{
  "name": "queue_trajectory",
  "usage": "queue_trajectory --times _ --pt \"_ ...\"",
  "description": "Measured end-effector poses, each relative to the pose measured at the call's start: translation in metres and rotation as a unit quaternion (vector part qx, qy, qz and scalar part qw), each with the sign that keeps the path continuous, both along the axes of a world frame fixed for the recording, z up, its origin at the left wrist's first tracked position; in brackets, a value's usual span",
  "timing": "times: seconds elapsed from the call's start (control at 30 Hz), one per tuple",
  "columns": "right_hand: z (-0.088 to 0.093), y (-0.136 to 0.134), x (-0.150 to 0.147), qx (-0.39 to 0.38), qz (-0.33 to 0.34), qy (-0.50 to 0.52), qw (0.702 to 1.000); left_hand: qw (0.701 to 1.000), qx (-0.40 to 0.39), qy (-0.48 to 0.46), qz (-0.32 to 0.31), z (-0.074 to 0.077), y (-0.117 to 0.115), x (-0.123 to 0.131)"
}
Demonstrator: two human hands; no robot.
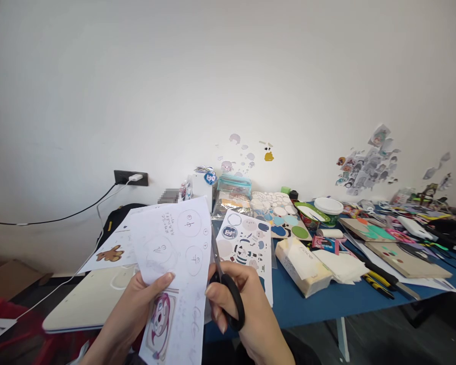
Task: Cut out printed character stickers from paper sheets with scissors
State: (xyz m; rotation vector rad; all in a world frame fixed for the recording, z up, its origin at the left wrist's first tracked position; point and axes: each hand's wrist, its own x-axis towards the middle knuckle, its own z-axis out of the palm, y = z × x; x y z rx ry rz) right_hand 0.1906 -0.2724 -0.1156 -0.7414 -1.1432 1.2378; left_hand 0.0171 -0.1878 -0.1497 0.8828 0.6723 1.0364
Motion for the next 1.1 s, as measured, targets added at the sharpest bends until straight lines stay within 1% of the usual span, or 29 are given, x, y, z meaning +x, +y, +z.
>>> queue_trajectory --times 0.1,0.2,0.27,0.3,0.33,0.37,0.4,0.43,0.5,0.53,0.6,0.63,0.67,0.7,0.73,0.8,0.9,0.93,1.0,1.03,1.07,1.1 --pt "0.004 -0.002 0.0 0.011 -0.012 0.02 1.0 1.0 -0.005 -0.003 0.005 -0.001 0.001 0.0" --pt "0.009 -0.004 0.011 0.029 -0.051 0.022 0.998 1.0 -0.018 -0.005 0.01 -0.002 0.002 0.0" --pt "0.007 -0.001 0.025 0.029 -0.098 -0.03 0.994 1.0 -0.026 -0.007 0.012 -0.002 0.003 0.0" --pt "0.004 0.003 0.034 0.014 -0.131 -0.079 0.988 0.999 -0.029 -0.007 0.011 -0.002 0.004 -0.001" --pt "-0.002 0.008 0.044 -0.013 -0.17 -0.148 0.974 0.999 -0.032 -0.007 0.008 -0.003 0.004 -0.001" --pt "-0.01 0.015 0.054 -0.053 -0.209 -0.226 0.95 0.999 -0.034 -0.007 0.006 -0.003 0.004 -0.002" --pt "-0.02 0.023 0.063 -0.091 -0.254 -0.311 0.911 0.999 -0.035 -0.008 0.005 -0.004 0.004 -0.002" --pt "-0.031 0.03 0.072 -0.13 -0.293 -0.407 0.855 0.999 -0.035 -0.011 0.003 -0.004 0.004 -0.003" --pt "-0.053 0.044 0.085 -0.173 -0.316 -0.476 0.803 0.999 -0.031 -0.02 0.003 -0.004 0.003 -0.003" --pt "-0.063 0.05 0.09 -0.19 -0.333 -0.507 0.772 0.999 -0.03 -0.023 0.003 -0.004 0.003 -0.003" --pt "-0.078 0.058 0.094 -0.207 -0.364 -0.553 0.721 0.999 -0.029 -0.023 0.003 -0.003 0.002 -0.002" --pt "-0.083 0.061 0.095 -0.21 -0.377 -0.572 0.698 0.999 -0.03 -0.022 0.006 -0.003 0.001 -0.002" --pt "-0.085 0.063 0.096 -0.21 -0.384 -0.585 0.682 0.999 -0.032 -0.021 0.009 -0.002 0.001 -0.002" --pt "-0.086 0.064 0.096 -0.208 -0.386 -0.594 0.674 0.999 -0.035 -0.02 0.012 -0.001 0.0 -0.002" --pt "-0.085 0.065 0.096 -0.205 -0.385 -0.599 0.672 0.999 -0.038 -0.021 0.015 -0.001 -0.001 -0.002" --pt "-0.079 0.063 0.094 -0.188 -0.378 -0.596 0.683 0.999 -0.047 -0.022 0.016 0.0 -0.002 -0.002" --pt "-0.057 0.053 0.085 -0.132 -0.362 -0.57 0.726 0.998 -0.066 -0.023 0.009 0.001 -0.003 -0.001" --pt "-0.047 0.047 0.079 -0.104 -0.352 -0.546 0.753 0.997 -0.069 -0.022 0.007 0.001 -0.003 -0.001" --pt "-0.025 0.037 0.064 -0.048 -0.316 -0.47 0.823 0.998 -0.066 -0.018 0.002 0.001 -0.004 0.001" --pt "-0.013 0.033 0.056 -0.015 -0.272 -0.366 0.89 0.998 -0.061 -0.016 0.0 0.001 -0.004 0.002" --pt "-0.003 0.03 0.048 0.005 -0.233 -0.294 0.927 0.998 -0.057 -0.015 -0.001 0.0 -0.005 0.004" --pt "0.007 0.028 0.041 0.016 -0.219 -0.249 0.943 0.998 -0.055 -0.016 -0.004 0.0 -0.006 0.005"
